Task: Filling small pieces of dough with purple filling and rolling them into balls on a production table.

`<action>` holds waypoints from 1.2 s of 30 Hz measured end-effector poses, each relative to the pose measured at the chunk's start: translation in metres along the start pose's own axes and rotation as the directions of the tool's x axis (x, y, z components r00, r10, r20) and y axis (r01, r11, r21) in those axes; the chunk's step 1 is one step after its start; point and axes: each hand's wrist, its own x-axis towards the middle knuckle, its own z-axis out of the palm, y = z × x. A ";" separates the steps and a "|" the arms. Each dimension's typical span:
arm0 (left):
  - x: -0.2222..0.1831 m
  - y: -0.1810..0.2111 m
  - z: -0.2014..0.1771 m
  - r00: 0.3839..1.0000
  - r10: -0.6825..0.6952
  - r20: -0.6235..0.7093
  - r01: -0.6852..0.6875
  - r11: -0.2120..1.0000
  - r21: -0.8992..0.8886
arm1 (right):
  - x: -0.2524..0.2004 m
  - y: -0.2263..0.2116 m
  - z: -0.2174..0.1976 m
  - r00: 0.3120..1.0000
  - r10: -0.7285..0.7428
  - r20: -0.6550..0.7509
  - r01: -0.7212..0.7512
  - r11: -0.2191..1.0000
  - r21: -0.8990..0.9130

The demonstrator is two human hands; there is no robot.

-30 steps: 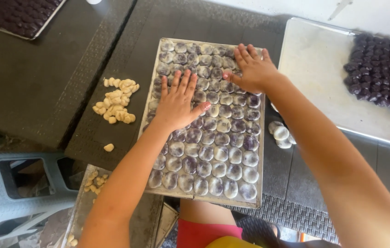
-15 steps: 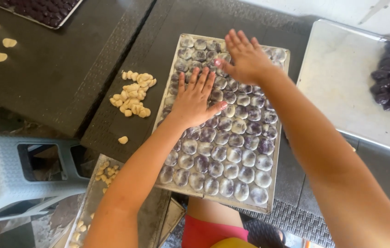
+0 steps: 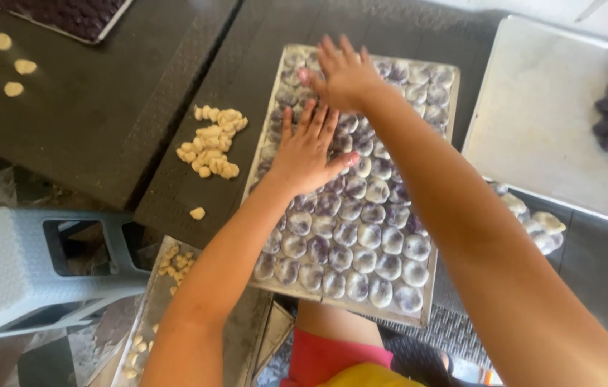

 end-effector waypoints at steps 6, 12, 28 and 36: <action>-0.012 -0.017 -0.013 0.994 0.086 -0.071 -0.081 0.995 0.065 | -0.068 0.037 0.012 0.960 -0.104 -0.261 0.159 0.967 0.198; -0.007 -0.032 0.064 0.867 0.376 -0.327 -0.356 0.927 0.123 | -0.148 0.091 0.103 0.898 -0.354 -0.261 0.262 0.907 -0.329; -0.061 0.012 0.045 0.811 0.421 -0.406 -0.413 0.904 0.111 | -0.209 0.054 0.111 0.913 -0.324 -0.248 0.281 0.940 -0.195; -0.120 0.019 0.106 0.771 0.513 -0.379 -0.495 0.856 0.152 | -0.239 0.064 0.141 0.879 -0.400 -0.259 0.287 0.878 -0.382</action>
